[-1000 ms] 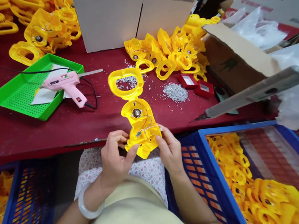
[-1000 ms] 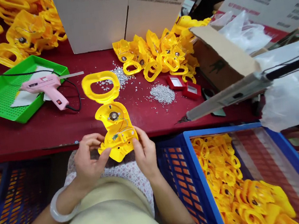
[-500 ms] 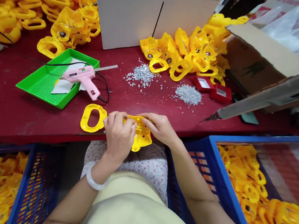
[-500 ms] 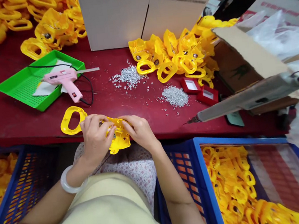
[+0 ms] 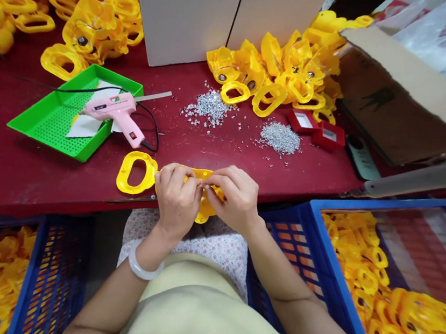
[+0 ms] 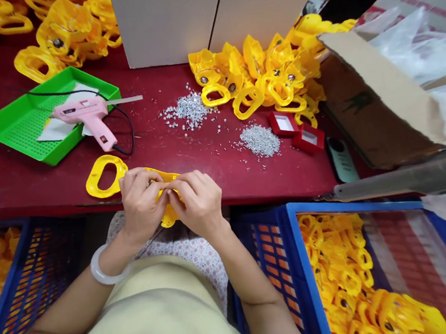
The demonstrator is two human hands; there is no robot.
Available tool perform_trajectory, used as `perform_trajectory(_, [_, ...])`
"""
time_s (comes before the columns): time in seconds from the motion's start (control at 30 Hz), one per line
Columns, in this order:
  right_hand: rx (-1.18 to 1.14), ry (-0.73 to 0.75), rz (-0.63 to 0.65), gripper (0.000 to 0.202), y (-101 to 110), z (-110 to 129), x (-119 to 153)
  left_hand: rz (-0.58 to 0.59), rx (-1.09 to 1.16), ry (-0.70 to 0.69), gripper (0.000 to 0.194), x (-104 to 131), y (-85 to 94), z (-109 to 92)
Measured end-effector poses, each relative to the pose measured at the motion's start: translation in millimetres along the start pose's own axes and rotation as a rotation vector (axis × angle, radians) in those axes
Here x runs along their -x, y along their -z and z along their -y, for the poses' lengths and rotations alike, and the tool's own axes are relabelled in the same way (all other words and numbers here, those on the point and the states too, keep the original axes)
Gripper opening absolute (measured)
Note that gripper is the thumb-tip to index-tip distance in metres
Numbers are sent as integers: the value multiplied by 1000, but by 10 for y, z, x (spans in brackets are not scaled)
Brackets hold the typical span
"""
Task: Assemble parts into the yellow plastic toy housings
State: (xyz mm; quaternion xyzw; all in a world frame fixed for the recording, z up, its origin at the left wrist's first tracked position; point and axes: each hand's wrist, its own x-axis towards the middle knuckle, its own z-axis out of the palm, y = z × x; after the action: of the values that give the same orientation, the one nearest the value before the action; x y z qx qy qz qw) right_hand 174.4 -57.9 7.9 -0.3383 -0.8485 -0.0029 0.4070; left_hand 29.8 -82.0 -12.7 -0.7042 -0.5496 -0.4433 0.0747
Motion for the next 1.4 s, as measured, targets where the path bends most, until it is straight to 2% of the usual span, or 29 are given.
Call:
perform_trajectory(0.23, [-348,-504,-77,4,5,40,120,41,-6,-10,9,22,0,-41])
perform_trajectory(0.37, [-559,-689,-56,7,24,20,129,161,183,35,14,-25,40,-75])
perform_trajectory(0.47, [-730,-805,-36,11,28,-17,132,233,329,102,8,-73,69,-85])
perform_trajectory(0.63, [-761,-841,-17,13,57,-38,156,248,368,192,11,-105,70,-80])
perform_trajectory(0.83, [-718,-842,-26,14,103,-52,159,282,372,199,12,-95,79,-71])
perform_trajectory(1.0, [-692,-921,-56,18,75,-48,155,274,372,177,14,-90,78,-56])
perform_trajectory(1.27, [-662,-863,-59,15,63,-58,164,306,366,197,14,-99,76,-43])
perform_trajectory(1.4, [-642,-860,-116,17,48,-25,133,301,375,190,14,-97,75,-55])
